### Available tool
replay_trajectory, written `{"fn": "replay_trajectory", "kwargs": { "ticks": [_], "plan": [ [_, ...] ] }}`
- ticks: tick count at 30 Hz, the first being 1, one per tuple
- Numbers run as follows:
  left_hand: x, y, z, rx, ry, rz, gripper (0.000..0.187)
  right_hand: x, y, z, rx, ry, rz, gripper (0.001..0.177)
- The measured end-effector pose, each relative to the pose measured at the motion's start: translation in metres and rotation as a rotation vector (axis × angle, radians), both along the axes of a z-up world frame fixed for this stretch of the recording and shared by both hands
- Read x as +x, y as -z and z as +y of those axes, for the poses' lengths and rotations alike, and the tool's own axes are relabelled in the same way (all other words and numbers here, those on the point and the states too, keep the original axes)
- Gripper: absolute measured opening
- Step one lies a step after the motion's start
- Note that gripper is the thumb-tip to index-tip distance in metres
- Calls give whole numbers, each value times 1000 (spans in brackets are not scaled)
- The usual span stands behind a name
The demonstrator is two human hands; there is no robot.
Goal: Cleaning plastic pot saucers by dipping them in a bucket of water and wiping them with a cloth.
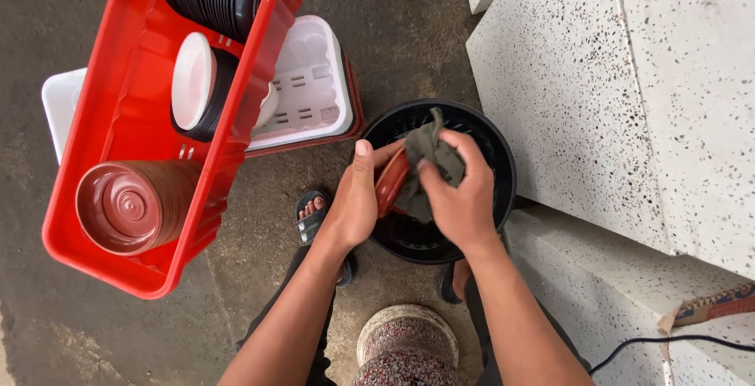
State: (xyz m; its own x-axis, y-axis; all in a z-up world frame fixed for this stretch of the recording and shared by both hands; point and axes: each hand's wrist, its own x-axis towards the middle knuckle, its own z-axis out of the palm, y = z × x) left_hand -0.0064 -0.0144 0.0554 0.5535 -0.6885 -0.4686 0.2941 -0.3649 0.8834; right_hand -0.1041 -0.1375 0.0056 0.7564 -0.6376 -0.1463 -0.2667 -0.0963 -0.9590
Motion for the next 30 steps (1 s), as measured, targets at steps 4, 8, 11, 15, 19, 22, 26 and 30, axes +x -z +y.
{"fn": "replay_trajectory", "kwargs": {
  "ticks": [4,8,11,15,19,22,26,30],
  "plan": [
    [-2,25,8,-12,-7,21,84,-5,16,-2,23,11,27,26],
    [-1,9,10,0,-18,44,82,-1,3,5,44,14,62,27],
    [2,-22,0,74,15,50,83,-2,-3,8,-21,-22,-25,24],
    [2,-5,-4,27,-7,168,91,0,-6,25,-176,-145,-177,25],
    [2,40,14,-43,-194,414,95,3,-25,38,-167,-256,-228,22],
    [10,74,19,-141,-228,550,81,-1,-21,40,-189,-311,-211,24],
    [21,121,30,-83,-580,755,61,-3,-25,47,-325,-443,-222,30],
    [31,87,31,-199,-803,818,52,-10,-15,49,-440,-528,-225,33]
  ]
}}
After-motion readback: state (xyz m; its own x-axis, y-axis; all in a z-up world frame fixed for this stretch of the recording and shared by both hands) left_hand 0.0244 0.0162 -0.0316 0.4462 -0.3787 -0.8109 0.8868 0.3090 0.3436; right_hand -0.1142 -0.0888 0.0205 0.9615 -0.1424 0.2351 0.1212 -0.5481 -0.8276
